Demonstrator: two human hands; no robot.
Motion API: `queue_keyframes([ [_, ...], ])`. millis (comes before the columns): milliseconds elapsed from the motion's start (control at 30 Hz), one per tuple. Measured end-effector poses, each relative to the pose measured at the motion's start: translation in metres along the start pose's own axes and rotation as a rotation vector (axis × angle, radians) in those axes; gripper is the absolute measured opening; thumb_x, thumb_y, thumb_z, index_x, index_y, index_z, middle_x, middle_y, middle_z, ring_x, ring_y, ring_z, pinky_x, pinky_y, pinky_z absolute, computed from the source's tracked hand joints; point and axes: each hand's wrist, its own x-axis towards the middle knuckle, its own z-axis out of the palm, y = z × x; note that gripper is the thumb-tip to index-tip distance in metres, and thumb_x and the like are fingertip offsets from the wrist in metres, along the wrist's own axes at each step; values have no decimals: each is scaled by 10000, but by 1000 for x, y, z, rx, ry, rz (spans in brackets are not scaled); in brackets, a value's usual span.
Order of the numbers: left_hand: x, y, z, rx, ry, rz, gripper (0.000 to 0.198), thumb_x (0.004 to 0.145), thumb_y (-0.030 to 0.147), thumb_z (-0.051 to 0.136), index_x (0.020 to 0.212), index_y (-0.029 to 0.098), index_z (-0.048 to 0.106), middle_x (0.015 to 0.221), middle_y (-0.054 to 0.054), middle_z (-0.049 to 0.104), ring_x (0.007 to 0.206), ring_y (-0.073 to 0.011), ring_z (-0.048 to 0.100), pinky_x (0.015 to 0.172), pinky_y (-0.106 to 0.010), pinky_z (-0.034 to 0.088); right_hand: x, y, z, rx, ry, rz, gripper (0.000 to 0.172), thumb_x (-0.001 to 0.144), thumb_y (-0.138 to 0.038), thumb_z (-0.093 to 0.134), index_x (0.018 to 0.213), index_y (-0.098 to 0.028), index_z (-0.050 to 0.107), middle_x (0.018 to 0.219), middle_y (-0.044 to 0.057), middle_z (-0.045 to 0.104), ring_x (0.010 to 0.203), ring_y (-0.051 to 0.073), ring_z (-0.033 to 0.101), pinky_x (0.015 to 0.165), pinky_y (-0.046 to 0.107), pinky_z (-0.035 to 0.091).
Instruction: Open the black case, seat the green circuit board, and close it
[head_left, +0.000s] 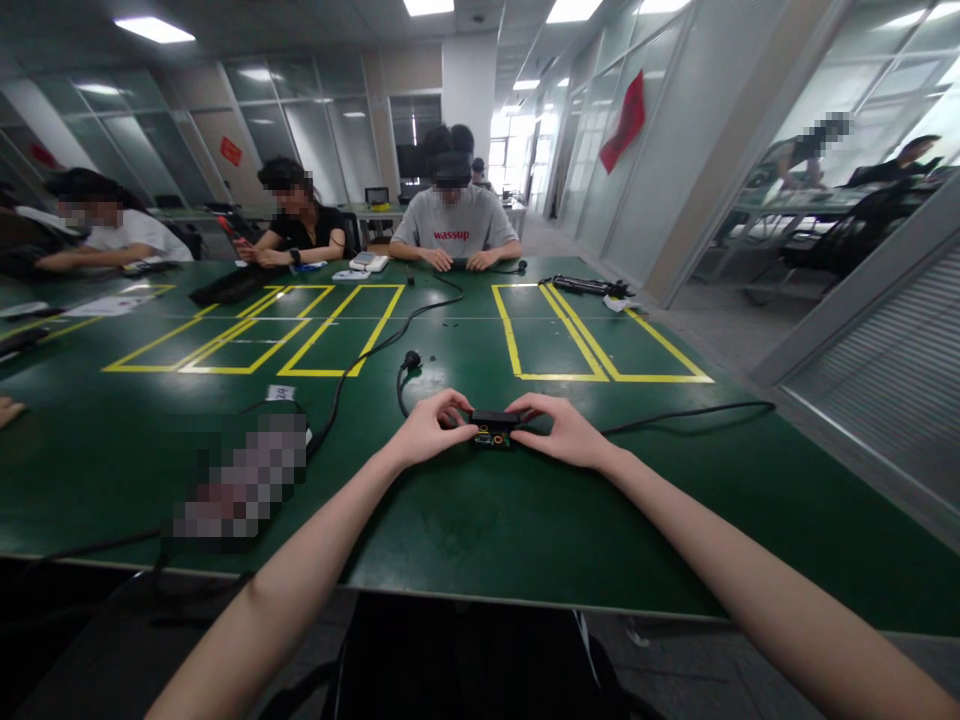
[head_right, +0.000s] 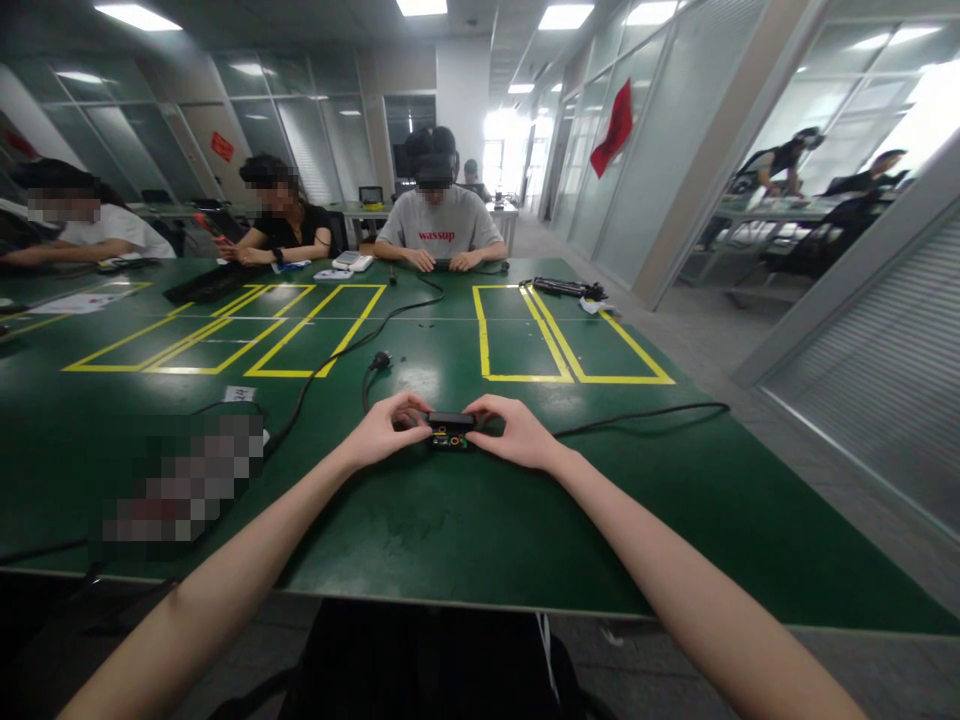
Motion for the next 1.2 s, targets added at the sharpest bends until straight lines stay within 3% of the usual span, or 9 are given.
queue_keyframes([
  [100, -3, 3, -1, 125, -54, 79, 505, 654, 331, 896, 1063, 186, 639, 1006, -42, 722, 880, -197, 681, 765, -299, 521, -1, -6, -3, -108, -35, -139, 152, 853, -318, 730, 961, -211, 726, 1025, 83, 733, 935, 221, 700, 862, 381, 585],
  [167, -4, 3, 1, 227, -54, 109, 531, 620, 299, 917, 1064, 196, 646, 1002, -33, 713, 887, -205, 667, 780, -310, 514, -1, -7, -3, -152, -53, -178, 144, 851, -314, 741, 956, -217, 726, 1039, 84, 720, 946, 222, 696, 871, 381, 579],
  [267, -3, 0, 3, 326, -47, 126, 393, 683, 261, 867, 1014, 196, 665, 936, -20, 698, 863, -202, 653, 769, -306, 502, -2, -4, -2, -181, -90, -189, 244, 822, -288, 767, 1052, -217, 726, 1107, 93, 694, 1001, 231, 686, 902, 389, 570],
  [433, 0, -2, 4, 404, -44, 140, 238, 813, 341, 762, 966, 197, 650, 892, -20, 704, 820, -202, 658, 747, -306, 505, -2, 5, 3, -225, -128, -131, 466, 823, -249, 750, 1280, -226, 659, 1181, 105, 695, 1080, 260, 670, 947, 427, 555],
  [667, 1, 2, 10, 547, -76, 203, 328, 824, 338, 753, 1112, 228, 643, 1034, -45, 724, 917, -238, 687, 826, -333, 526, 3, 7, 12, -354, -152, -125, 391, 850, -174, 671, 1241, -192, 663, 1098, 118, 710, 1026, 264, 669, 903, 411, 556],
  [833, 4, 4, 12, 640, -114, 194, 213, 904, 366, 705, 1058, 228, 653, 960, -35, 735, 885, -234, 687, 802, -314, 501, 5, 7, 11, -361, -183, -74, 299, 895, -229, 666, 1192, -192, 681, 1080, 113, 737, 1007, 263, 694, 894, 401, 553],
  [1200, 4, 4, 10, 702, -139, 268, 290, 936, 518, 648, 960, 228, 649, 832, -25, 695, 798, -225, 659, 746, -292, 444, 2, 1, 5, -323, -232, -39, 270, 916, -312, 667, 1153, -189, 707, 1049, 108, 771, 935, 268, 720, 832, 369, 541],
])
